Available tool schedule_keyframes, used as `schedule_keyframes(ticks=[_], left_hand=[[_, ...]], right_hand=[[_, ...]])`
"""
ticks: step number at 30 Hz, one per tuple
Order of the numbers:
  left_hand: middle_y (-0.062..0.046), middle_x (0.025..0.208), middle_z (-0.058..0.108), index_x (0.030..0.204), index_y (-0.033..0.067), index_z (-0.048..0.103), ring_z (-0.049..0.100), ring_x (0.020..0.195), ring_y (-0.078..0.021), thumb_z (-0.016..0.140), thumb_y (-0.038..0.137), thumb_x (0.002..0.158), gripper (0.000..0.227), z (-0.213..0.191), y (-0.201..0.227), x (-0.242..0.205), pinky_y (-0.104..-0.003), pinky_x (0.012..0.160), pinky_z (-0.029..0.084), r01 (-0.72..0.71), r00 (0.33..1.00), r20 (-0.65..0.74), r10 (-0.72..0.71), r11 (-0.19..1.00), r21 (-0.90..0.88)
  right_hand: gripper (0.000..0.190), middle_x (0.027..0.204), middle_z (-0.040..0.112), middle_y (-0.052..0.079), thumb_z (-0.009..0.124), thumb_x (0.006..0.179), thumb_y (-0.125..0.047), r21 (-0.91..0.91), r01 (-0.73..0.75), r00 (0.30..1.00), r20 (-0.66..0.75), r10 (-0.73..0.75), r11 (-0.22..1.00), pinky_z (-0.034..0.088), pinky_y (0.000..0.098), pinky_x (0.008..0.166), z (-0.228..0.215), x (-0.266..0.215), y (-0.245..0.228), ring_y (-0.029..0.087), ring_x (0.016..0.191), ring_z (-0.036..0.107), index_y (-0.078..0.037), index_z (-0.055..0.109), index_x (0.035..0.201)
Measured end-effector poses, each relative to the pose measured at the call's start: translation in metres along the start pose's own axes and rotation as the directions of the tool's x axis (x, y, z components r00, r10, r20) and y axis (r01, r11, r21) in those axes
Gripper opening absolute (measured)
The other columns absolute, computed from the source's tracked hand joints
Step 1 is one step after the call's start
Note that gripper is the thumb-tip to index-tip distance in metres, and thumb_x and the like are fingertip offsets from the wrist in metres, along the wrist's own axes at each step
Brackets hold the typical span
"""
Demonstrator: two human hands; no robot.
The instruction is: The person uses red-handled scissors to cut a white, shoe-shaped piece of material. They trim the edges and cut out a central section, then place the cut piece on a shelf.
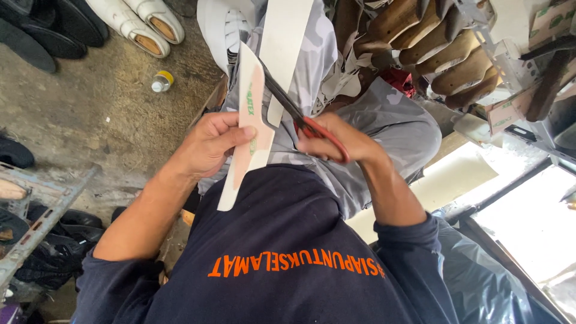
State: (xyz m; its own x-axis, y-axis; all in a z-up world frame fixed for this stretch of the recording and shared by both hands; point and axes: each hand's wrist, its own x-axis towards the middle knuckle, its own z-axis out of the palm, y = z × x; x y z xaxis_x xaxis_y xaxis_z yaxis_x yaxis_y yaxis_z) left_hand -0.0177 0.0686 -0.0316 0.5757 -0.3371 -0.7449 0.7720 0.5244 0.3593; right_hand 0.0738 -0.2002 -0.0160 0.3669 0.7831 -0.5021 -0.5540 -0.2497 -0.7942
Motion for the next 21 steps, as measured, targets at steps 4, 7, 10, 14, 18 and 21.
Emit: schedule_keyframes(ticks=[4, 7, 10, 14, 18, 21], left_hand=[[-0.010, 0.073, 0.071, 0.111, -0.0052, 0.070, 0.074, 0.067, -0.0167, 0.071, 0.007, 0.095, 0.019, 0.026, 0.010, 0.001, -0.035, 0.058, 0.065, -0.274, 0.957, -0.062, 0.282, 0.955, 0.114], [-0.009, 0.072, 0.071, 0.111, -0.0044, 0.070, 0.071, 0.069, -0.0128, 0.072, 0.007, 0.097, 0.018, 0.066, 0.019, 0.001, -0.032, 0.061, 0.065, -0.405, 0.909, -0.027, 0.416, 0.897, 0.177], [-0.010, 0.071, 0.071, 0.108, -0.0028, 0.071, 0.069, 0.071, -0.0100, 0.072, 0.007, 0.098, 0.014, 0.089, 0.015, 0.003, -0.028, 0.062, 0.064, -0.481, 0.875, 0.070, 0.479, 0.844, 0.239], [-0.009, 0.073, 0.070, 0.104, -0.0008, 0.070, 0.067, 0.072, -0.0063, 0.069, 0.007, 0.100, 0.009, 0.110, 0.012, -0.003, -0.023, 0.059, 0.060, -0.526, 0.850, 0.191, 0.490, 0.799, 0.291], [-0.011, 0.077, 0.072, 0.105, -0.0020, 0.069, 0.069, 0.073, -0.0073, 0.073, 0.007, 0.097, 0.012, 0.120, 0.003, -0.002, -0.024, 0.060, 0.061, -0.542, 0.836, 0.294, 0.463, 0.776, 0.323], [-0.013, 0.079, 0.071, 0.107, -0.0056, 0.068, 0.074, 0.071, -0.0156, 0.074, 0.003, 0.095, 0.016, 0.130, 0.006, -0.010, -0.031, 0.063, 0.065, -0.490, 0.846, 0.382, 0.371, 0.824, 0.285]], right_hand=[[0.028, 0.069, 0.065, 0.012, 0.066, 0.099, -0.025, 0.037, 0.194, 0.977, -0.099, -0.189, 0.980, 0.052, 0.0327, 0.064, 0.022, -0.030, -0.011, 0.019, 0.066, 0.064, 0.003, 0.064, 0.101], [0.034, 0.076, 0.066, 0.015, 0.070, 0.096, -0.016, 0.106, 0.267, 0.908, -0.361, -0.213, 0.958, 0.056, 0.0325, 0.073, 0.045, -0.042, 0.009, 0.021, 0.073, 0.067, 0.009, 0.059, 0.116], [0.039, 0.077, 0.067, 0.017, 0.072, 0.095, -0.017, 0.112, 0.320, 0.806, -0.554, -0.209, 0.941, 0.059, 0.0331, 0.074, 0.061, -0.053, 0.023, 0.022, 0.074, 0.070, 0.010, 0.056, 0.119], [0.032, 0.073, 0.068, 0.016, 0.077, 0.091, -0.013, 0.099, 0.364, 0.689, -0.697, -0.196, 0.926, 0.063, 0.0315, 0.072, 0.080, -0.066, 0.026, 0.020, 0.071, 0.072, 0.007, 0.061, 0.110], [0.021, 0.061, 0.062, 0.015, 0.074, 0.094, -0.007, 0.054, 0.452, 0.522, -0.825, -0.216, 0.890, 0.059, 0.0268, 0.056, 0.096, -0.068, 0.020, 0.018, 0.056, 0.067, 0.008, 0.062, 0.100], [0.017, 0.056, 0.061, 0.017, 0.071, 0.094, -0.006, 0.060, 0.539, 0.491, -0.833, -0.255, 0.840, 0.057, 0.0261, 0.051, 0.097, -0.076, 0.034, 0.020, 0.049, 0.066, 0.006, 0.060, 0.097]])
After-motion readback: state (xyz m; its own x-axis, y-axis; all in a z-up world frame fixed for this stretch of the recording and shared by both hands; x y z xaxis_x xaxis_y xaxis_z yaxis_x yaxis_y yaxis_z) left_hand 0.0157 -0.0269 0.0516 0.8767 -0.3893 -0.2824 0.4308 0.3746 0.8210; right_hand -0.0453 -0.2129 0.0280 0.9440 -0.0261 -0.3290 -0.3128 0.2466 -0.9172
